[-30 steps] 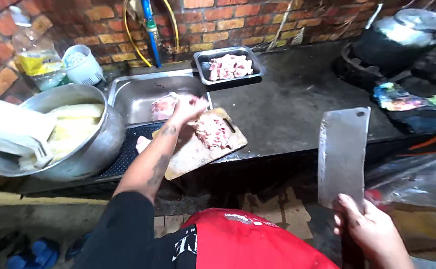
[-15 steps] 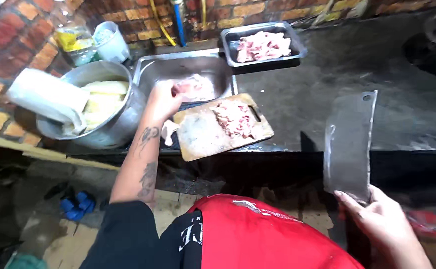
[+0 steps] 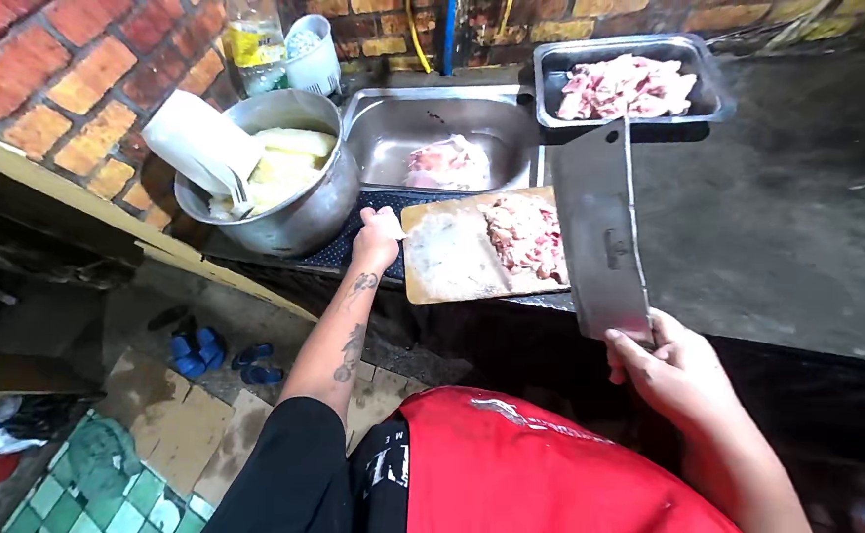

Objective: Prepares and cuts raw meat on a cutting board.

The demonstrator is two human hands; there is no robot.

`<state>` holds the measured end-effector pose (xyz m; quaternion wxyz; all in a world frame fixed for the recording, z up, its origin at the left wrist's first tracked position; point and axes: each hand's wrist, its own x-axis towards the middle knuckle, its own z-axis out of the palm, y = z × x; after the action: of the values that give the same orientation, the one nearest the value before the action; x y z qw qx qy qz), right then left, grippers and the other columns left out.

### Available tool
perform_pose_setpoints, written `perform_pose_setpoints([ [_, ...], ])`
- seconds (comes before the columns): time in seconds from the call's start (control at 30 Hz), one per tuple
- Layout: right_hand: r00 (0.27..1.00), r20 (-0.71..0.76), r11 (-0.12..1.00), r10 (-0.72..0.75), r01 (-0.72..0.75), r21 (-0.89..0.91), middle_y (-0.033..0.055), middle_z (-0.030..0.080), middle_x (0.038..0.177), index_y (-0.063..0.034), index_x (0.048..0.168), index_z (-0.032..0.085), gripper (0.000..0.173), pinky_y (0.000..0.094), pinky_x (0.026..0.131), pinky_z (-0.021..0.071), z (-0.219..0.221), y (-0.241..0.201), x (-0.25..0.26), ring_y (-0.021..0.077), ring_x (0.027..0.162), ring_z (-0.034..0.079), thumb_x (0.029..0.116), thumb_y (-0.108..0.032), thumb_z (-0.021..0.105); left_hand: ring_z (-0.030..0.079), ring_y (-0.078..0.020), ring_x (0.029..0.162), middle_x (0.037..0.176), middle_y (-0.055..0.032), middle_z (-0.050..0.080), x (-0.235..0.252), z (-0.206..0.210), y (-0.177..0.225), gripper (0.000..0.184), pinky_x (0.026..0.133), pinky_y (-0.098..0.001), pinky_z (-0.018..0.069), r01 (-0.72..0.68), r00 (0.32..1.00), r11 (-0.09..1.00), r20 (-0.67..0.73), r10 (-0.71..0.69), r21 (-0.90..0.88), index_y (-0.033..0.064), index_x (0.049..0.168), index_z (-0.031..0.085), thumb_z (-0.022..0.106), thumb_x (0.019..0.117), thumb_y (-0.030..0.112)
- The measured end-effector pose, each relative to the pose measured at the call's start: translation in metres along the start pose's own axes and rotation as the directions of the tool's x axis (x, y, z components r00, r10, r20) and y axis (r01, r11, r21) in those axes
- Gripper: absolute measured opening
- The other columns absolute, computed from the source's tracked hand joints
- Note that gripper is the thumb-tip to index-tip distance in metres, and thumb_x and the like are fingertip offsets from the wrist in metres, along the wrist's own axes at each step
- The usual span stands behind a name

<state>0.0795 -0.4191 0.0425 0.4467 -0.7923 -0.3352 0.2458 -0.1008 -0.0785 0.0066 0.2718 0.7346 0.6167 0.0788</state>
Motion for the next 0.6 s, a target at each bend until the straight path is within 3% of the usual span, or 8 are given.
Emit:
perform_pose_setpoints([
  [0.1, 1.000, 0.013, 1.000, 0.012, -0.012, 0.001, -0.0001, 0.062, 0.077, 0.0024, 0.124, 0.057, 0.028, 0.0192, 0.052, 0.0515, 0.008, -0.003, 0.000, 0.0001, 0.054, 0.057, 0.0994, -0.009, 0.055, 0.069, -0.0429, 0.109, 0.114, -0.0270, 0.069, -0.008, -0.008, 0.020, 0.068, 0.093, -0.0599, 0.0538, -0.094, 0.994, 0.994, 0.048, 0.097, -0.053, 0.0121, 0.157, 0.021, 0.058, 0.0991, 0.010],
  [0.23, 1.000, 0.026, 0.997, -0.017, 0.019, -0.075, 0.0065, 0.065, 0.082, 0.0036, 0.129, 0.057, 0.032, 0.0283, 0.058, 0.0540, 0.022, -0.007, 0.012, 0.0076, 0.059, 0.060, 0.1027, -0.014, 0.050, 0.070, -0.0383, 0.105, 0.118, -0.0268, 0.067, -0.033, 0.004, 0.053, 0.066, 0.091, -0.0549, 0.0556, -0.319, 0.942, 0.917, 0.028, 0.335, -0.239, 0.0103, 0.155, 0.021, 0.057, 0.1001, 0.006],
  [0.3, 0.998, 0.019, 0.992, -0.054, 0.056, -0.116, 0.0081, 0.064, 0.081, 0.0036, 0.125, 0.059, 0.031, 0.0338, 0.061, 0.0556, 0.033, -0.008, 0.021, 0.0120, 0.061, 0.062, 0.1054, -0.018, 0.047, 0.069, -0.0372, 0.107, 0.123, -0.0265, 0.064, -0.049, 0.023, 0.061, 0.065, 0.093, -0.0535, 0.0555, -0.356, 0.926, 0.905, 0.044, 0.376, -0.233, 0.0096, 0.156, 0.021, 0.055, 0.1003, 0.006],
  [0.37, 0.996, 0.010, 0.986, -0.091, 0.092, -0.143, 0.0091, 0.063, 0.077, 0.0037, 0.119, 0.061, 0.031, 0.0381, 0.063, 0.0570, 0.047, -0.010, 0.030, 0.0159, 0.062, 0.064, 0.1082, -0.020, 0.044, 0.069, -0.0423, 0.110, 0.124, -0.0294, 0.064, -0.066, 0.044, 0.055, 0.065, 0.094, -0.0577, 0.0555, -0.365, 0.923, 0.920, 0.071, 0.377, -0.146, 0.0078, 0.158, 0.022, 0.056, 0.1021, 0.010],
  [0.4, 0.994, 0.007, 0.981, -0.112, 0.111, -0.162, 0.0091, 0.063, 0.074, 0.0032, 0.116, 0.061, 0.031, 0.0400, 0.063, 0.0573, 0.054, -0.011, 0.035, 0.0179, 0.061, 0.064, 0.1085, -0.021, 0.043, 0.067, -0.0447, 0.114, 0.129, -0.0309, 0.062, -0.073, 0.053, 0.046, 0.064, 0.097, -0.0590, 0.0541, -0.385, 0.916, 0.917, 0.078, 0.393, -0.105, 0.0055, 0.158, 0.026, 0.057, 0.1023, 0.012],
  [0.47, 0.993, 0.025, 0.972, -0.113, 0.116, -0.203, 0.0122, 0.064, 0.074, 0.0031, 0.117, 0.061, 0.033, 0.0460, 0.066, 0.0585, 0.067, -0.018, 0.044, 0.0242, 0.064, 0.067, 0.1104, -0.022, 0.041, 0.062, -0.0445, 0.121, 0.138, -0.0302, 0.056, -0.083, 0.067, 0.022, 0.051, 0.101, -0.0572, 0.0523, -0.475, 0.879, 0.877, 0.010, 0.476, -0.069, -0.0017, 0.147, 0.047, 0.061, 0.0998, 0.014],
  [0.53, 0.992, 0.047, 0.957, -0.118, 0.127, -0.262, 0.0160, 0.066, 0.078, 0.0035, 0.123, 0.060, 0.036, 0.0521, 0.069, 0.0591, 0.078, -0.027, 0.053, 0.0297, 0.068, 0.069, 0.1114, -0.023, 0.039, 0.065, -0.0390, 0.118, 0.133, -0.0255, 0.061, -0.087, 0.077, 0.000, 0.031, 0.101, -0.0520, 0.0537, -0.581, 0.813, 0.813, -0.091, 0.576, -0.048, -0.0044, 0.124, 0.066, 0.064, 0.0989, 0.014],
  [0.6, 0.987, 0.045, 0.925, -0.157, 0.163, -0.343, 0.0168, 0.067, 0.077, 0.0028, 0.122, 0.061, 0.036, 0.0546, 0.068, 0.0578, 0.091, -0.034, 0.061, 0.0325, 0.069, 0.069, 0.1109, -0.024, 0.039, 0.067, -0.0364, 0.115, 0.125, -0.0232, 0.067, -0.086, 0.087, -0.016, 0.023, 0.101, -0.0493, 0.0550, -0.675, 0.730, 0.736, -0.181, 0.659, -0.045, -0.0045, 0.115, 0.072, 0.064, 0.0980, 0.009],
])
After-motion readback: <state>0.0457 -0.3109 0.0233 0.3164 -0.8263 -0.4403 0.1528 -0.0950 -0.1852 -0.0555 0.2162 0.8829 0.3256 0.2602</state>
